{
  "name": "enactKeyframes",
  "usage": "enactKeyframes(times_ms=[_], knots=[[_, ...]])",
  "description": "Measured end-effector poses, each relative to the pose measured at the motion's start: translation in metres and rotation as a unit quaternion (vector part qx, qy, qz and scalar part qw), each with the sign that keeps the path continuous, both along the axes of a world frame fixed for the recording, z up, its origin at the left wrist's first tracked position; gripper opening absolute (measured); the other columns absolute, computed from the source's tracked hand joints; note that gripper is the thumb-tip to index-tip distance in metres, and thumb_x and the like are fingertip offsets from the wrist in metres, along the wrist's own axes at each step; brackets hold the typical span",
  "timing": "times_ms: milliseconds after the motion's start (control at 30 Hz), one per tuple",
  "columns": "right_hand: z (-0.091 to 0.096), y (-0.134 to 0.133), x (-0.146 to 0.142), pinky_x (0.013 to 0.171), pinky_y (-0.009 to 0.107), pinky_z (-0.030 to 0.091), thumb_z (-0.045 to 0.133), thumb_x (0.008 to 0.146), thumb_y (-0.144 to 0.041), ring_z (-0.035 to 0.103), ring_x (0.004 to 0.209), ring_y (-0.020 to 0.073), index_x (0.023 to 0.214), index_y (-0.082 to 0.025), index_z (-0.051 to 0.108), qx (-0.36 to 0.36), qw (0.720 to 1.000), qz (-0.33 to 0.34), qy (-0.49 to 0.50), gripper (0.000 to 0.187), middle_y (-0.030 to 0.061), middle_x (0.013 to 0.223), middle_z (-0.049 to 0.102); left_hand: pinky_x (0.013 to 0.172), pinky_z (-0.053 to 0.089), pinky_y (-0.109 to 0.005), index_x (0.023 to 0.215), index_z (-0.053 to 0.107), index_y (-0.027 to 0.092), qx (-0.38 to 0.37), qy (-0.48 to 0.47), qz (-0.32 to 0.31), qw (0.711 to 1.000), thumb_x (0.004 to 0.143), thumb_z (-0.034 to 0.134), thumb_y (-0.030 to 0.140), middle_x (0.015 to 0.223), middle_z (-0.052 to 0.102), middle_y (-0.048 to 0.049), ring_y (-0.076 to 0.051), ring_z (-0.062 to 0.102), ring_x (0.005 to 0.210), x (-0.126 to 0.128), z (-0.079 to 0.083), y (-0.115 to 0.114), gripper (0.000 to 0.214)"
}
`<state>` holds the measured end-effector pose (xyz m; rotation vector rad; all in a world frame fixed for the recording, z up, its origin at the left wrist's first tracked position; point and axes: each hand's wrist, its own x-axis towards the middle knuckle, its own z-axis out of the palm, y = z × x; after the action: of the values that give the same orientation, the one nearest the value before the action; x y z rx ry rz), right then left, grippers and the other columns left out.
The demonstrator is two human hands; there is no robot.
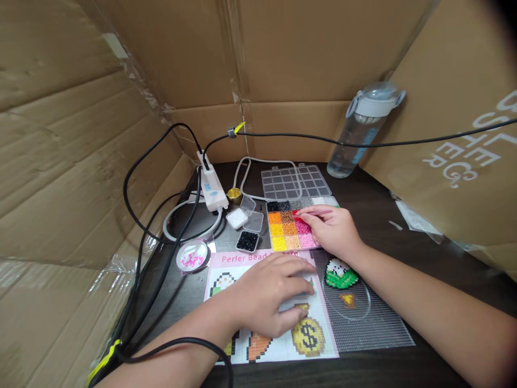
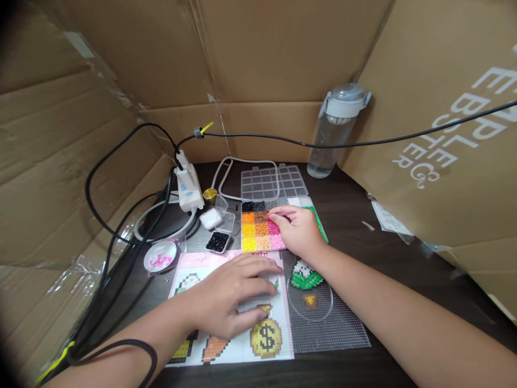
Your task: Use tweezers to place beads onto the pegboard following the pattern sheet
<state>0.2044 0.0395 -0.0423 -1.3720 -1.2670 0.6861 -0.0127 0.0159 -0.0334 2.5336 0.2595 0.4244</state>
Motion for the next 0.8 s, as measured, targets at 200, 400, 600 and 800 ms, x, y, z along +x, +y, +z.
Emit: enactKeyframes(times_ms=[200,400,600,800], knots=[[-0.0005,-0.0001,-0.0002,0.076,0.036,0.065,0.072,0.08,-0.032,0.077,0.077,0.0223,0.078,-0.018,0.082,-0.006,1.0,-0.002,0.008,0.017,0.0093,0.082,0.081,0.113,0.051,-0.05,0.112,0.071,0.021,0.003,-0.002,0.0,1.0,0.087,0.07,0.028,0.143,0.066,-0.01,-0.029,0.063,0.133,0.0,-0.0001,0.0002,0.027],[-0.0021,0.0011,0.0005,0.079,0.037,0.065,0.072,0.081,-0.031,0.078,0.079,0.023,0.078,-0.018,0.082,0.0,1.0,0.001,-0.004,0.017,0.0096,0.084,0.082,0.111,0.052,-0.05,0.112,0.07,0.02,0.001,-0.002,0.0,1.0,0.088,0.069,0.028,0.143,0.066,-0.0098,-0.029,0.064,0.132,0.0,-0.0015,0.0007,0.026],[-0.0018,0.0012,-0.0005,0.075,0.036,0.064,0.072,0.082,-0.032,0.076,0.077,0.0225,0.08,-0.017,0.082,-0.016,1.0,-0.005,0.004,0.019,0.01,0.084,0.081,0.112,0.052,-0.051,0.112,0.071,0.021,0.0,0.005,0.001,1.0,0.087,0.069,0.028,0.144,0.066,-0.0102,-0.03,0.063,0.132,0.0005,-0.0011,0.0,0.026],[0.0012,0.0003,-0.0019,0.069,0.033,0.062,0.072,0.08,-0.031,0.074,0.073,0.0214,0.079,-0.017,0.082,-0.021,1.0,-0.008,0.017,0.017,0.0089,0.08,0.08,0.114,0.051,-0.05,0.112,0.071,0.02,-0.002,-0.002,0.0,1.0,0.086,0.07,0.028,0.143,0.066,-0.0102,-0.03,0.064,0.131,0.0016,-0.0026,0.0008,0.027]])
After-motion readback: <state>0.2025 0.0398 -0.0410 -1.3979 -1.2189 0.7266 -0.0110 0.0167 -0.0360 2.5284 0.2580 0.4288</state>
